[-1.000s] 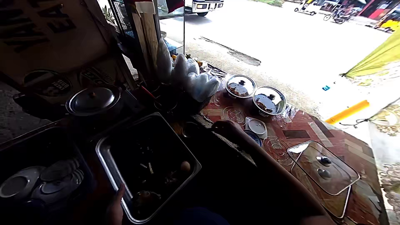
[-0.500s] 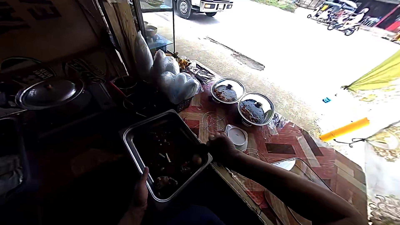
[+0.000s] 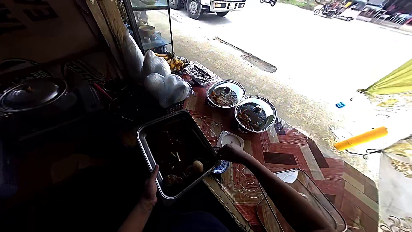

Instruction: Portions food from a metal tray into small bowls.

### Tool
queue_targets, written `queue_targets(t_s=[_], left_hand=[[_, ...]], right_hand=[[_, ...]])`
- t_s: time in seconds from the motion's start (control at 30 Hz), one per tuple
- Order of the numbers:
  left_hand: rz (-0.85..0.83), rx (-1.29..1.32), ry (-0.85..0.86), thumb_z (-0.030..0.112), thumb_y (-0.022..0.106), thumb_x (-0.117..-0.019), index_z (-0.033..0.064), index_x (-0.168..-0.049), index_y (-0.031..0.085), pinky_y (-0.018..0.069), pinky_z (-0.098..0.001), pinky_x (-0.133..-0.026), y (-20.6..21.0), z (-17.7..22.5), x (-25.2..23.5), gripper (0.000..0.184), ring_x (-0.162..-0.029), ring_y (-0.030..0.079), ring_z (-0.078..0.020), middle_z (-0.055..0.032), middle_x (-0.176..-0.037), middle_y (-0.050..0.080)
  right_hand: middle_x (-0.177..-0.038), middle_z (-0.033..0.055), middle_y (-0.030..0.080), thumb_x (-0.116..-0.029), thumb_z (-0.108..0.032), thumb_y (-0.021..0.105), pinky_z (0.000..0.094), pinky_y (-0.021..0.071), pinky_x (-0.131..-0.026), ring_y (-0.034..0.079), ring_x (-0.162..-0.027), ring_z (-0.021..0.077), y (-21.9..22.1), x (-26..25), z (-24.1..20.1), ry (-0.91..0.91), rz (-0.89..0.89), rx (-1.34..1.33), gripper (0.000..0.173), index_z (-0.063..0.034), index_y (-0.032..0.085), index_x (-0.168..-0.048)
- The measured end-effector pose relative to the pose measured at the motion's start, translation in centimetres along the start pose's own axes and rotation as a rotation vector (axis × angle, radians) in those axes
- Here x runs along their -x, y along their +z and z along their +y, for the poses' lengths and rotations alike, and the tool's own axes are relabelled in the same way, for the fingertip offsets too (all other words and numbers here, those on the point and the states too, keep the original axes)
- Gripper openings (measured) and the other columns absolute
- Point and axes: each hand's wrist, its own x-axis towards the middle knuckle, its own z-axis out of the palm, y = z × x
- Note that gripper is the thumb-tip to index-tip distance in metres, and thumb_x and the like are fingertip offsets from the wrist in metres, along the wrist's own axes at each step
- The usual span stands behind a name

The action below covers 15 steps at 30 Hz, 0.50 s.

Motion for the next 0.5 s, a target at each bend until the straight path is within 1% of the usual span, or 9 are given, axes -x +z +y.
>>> queue_targets(t_s=[0.07, 0.13, 0.23, 0.3, 0.37, 0.43, 0.5], left_hand=[[0.002, -0.008, -0.001, 0.032, 0.04, -0.1108, 0.0024, -0.149, 0.04, 0.0482, -0.0358, -0.102, 0.1, -0.3, -0.4, 0.049, -0.123, 0.057, -0.0159, -0.0162, -0.141, 0.054], [0.014, -0.022, -0.001, 0.031, 0.042, -0.1104, 0.0028, -0.15, 0.04, 0.0477, -0.0363, -0.103, 0.0, -0.6, -0.6, 0.049, -0.123, 0.057, -0.0166, -0.0165, -0.142, 0.054], [0.039, -0.042, 0.004, 0.031, 0.043, -0.1103, 0.0014, -0.148, 0.041, 0.0483, -0.0354, -0.102, -0.3, -1.0, -0.8, 0.048, -0.121, 0.058, -0.0156, -0.0163, -0.139, 0.055], [0.05, -0.052, 0.009, 0.031, 0.043, -0.1103, 0.0012, -0.148, 0.041, 0.0476, -0.0345, -0.102, -0.8, -1.3, -0.9, 0.048, -0.121, 0.057, -0.0148, -0.0162, -0.14, 0.055], [0.059, -0.066, 0.014, 0.03, 0.042, -0.1105, 0.0014, -0.149, 0.04, 0.0463, -0.035, -0.104, -1.3, -1.6, -1.0, 0.048, -0.124, 0.056, -0.0156, -0.0164, -0.142, 0.053], [0.062, -0.081, 0.018, 0.03, 0.041, -0.1107, 0.0028, -0.152, 0.037, 0.0447, -0.0359, -0.106, -1.9, -1.9, -1.2, 0.05, -0.128, 0.054, -0.0167, -0.0167, -0.146, 0.051], [0.07, -0.08, 0.026, 0.03, 0.041, -0.1107, 0.0036, -0.153, 0.036, 0.0453, -0.0354, -0.106, -2.4, -2.0, -1.2, 0.05, -0.127, 0.054, -0.0163, -0.0163, -0.146, 0.051]], right_hand=[[-0.109, 0.0202, 0.073, -0.0995, -0.024, 0.066, 0.0612, 0.0468, -0.095, 0.068, -0.106, 0.0368, -0.5, 0.8, 0.0, 0.028, 0.006, -0.014, 0.027, -0.0025, 0.076, -0.113], [-0.111, 0.0192, 0.073, -0.1008, -0.028, 0.064, 0.0625, 0.0461, -0.097, 0.067, -0.108, 0.0367, -1.2, 1.8, 0.1, 0.072, 0.015, -0.009, 0.029, -0.0047, 0.075, -0.115], [-0.107, 0.0183, 0.073, -0.1012, -0.026, 0.064, 0.0587, 0.0469, -0.094, 0.067, -0.102, 0.0331, -2.0, 3.3, 1.1, 0.091, 0.063, -0.025, 0.029, -0.004, 0.075, -0.115], [-0.107, 0.0181, 0.073, -0.1014, -0.024, 0.064, 0.0569, 0.0468, -0.095, 0.067, -0.102, 0.0318, -2.4, 4.4, 1.9, 0.133, 0.089, -0.045, 0.027, -0.0035, 0.075, -0.116], [-0.103, 0.0173, 0.072, -0.1011, -0.023, 0.064, 0.0553, 0.0469, -0.093, 0.066, -0.098, 0.0299, -2.2, 5.2, 3.2, 0.177, 0.128, -0.069, 0.026, -0.0037, 0.074, -0.116], [-0.102, 0.0166, 0.072, -0.101, -0.024, 0.064, 0.0568, 0.0466, -0.092, 0.066, -0.098, 0.0305, -1.6, 5.6, 5.0, 0.233, 0.155, -0.075, 0.026, -0.0051, 0.075, -0.115], [-0.103, 0.0166, 0.073, -0.1008, -0.027, 0.064, 0.0586, 0.0471, -0.092, 0.067, -0.099, 0.0327, -0.5, 5.5, 6.6, 0.288, 0.167, -0.046, 0.027, -0.007, 0.075, -0.115]])
